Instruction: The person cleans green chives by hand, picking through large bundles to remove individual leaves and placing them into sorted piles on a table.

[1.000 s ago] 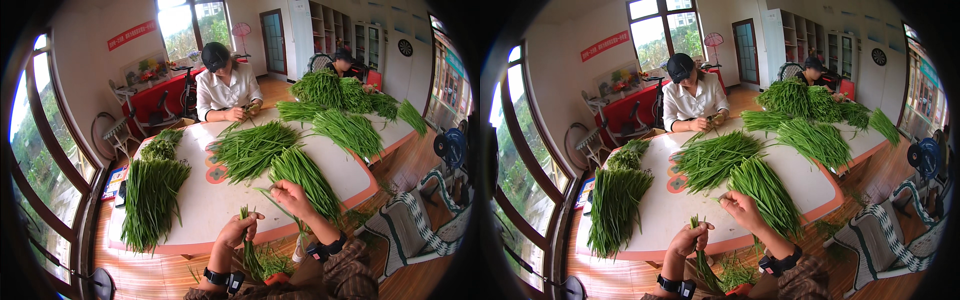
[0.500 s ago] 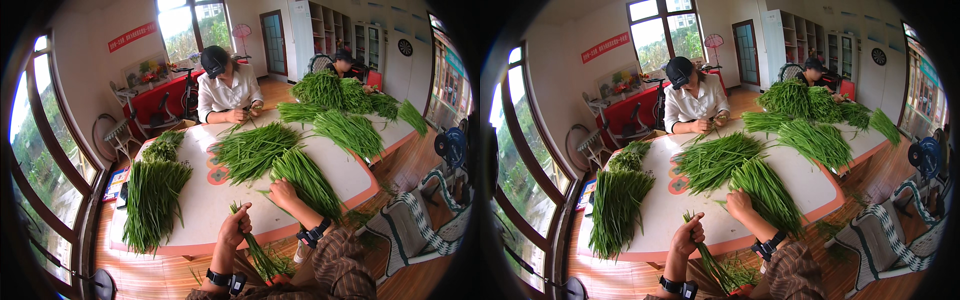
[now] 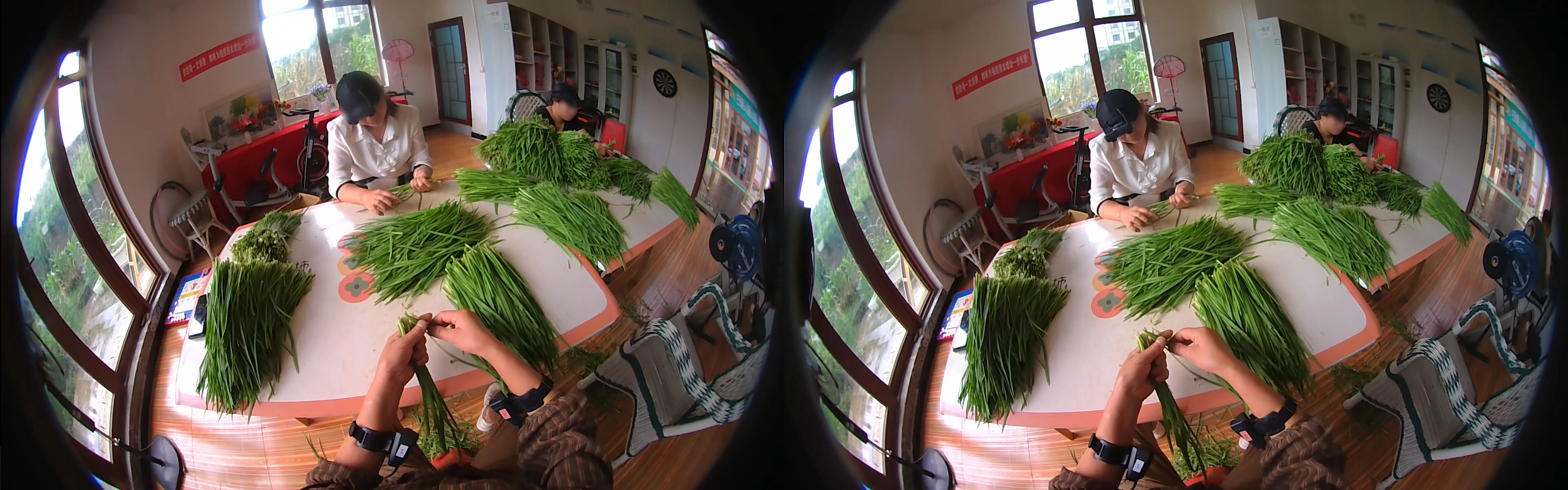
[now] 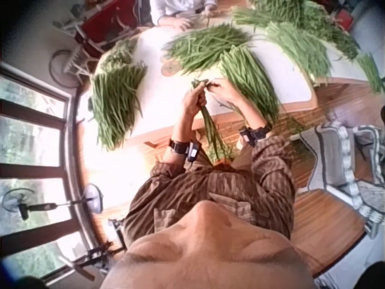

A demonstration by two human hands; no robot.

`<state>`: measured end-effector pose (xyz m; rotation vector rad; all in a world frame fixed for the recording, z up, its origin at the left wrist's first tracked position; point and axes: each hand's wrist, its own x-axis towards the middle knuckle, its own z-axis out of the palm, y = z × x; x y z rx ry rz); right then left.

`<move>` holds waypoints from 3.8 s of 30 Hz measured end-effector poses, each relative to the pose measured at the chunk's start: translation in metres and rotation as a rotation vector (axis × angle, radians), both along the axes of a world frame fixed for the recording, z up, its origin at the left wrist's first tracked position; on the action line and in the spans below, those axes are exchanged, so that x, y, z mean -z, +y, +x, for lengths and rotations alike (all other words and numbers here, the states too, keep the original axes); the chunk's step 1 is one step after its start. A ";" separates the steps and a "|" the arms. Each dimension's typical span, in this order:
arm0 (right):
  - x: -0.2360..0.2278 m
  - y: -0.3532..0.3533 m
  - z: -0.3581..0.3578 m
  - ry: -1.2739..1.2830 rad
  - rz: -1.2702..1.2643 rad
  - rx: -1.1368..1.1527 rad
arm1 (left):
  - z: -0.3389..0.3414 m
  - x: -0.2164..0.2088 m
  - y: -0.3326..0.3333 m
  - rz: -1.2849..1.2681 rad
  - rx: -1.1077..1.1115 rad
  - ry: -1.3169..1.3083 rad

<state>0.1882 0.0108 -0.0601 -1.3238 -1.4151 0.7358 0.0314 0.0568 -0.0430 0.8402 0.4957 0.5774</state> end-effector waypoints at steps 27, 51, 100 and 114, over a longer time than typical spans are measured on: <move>0.016 0.005 0.009 -1.015 -0.168 0.374 | -0.076 -0.010 0.016 -0.141 -0.184 -0.396; -0.020 -0.036 0.010 -0.148 -0.215 -0.230 | -0.038 0.008 0.014 -0.096 -0.239 -0.196; -0.014 -0.034 -0.028 -0.019 -0.081 -0.056 | -0.020 -0.001 -0.013 0.049 -0.079 0.022; -0.031 -0.046 -0.035 0.019 -0.121 -0.087 | -0.025 -0.010 -0.019 0.088 -0.098 -0.014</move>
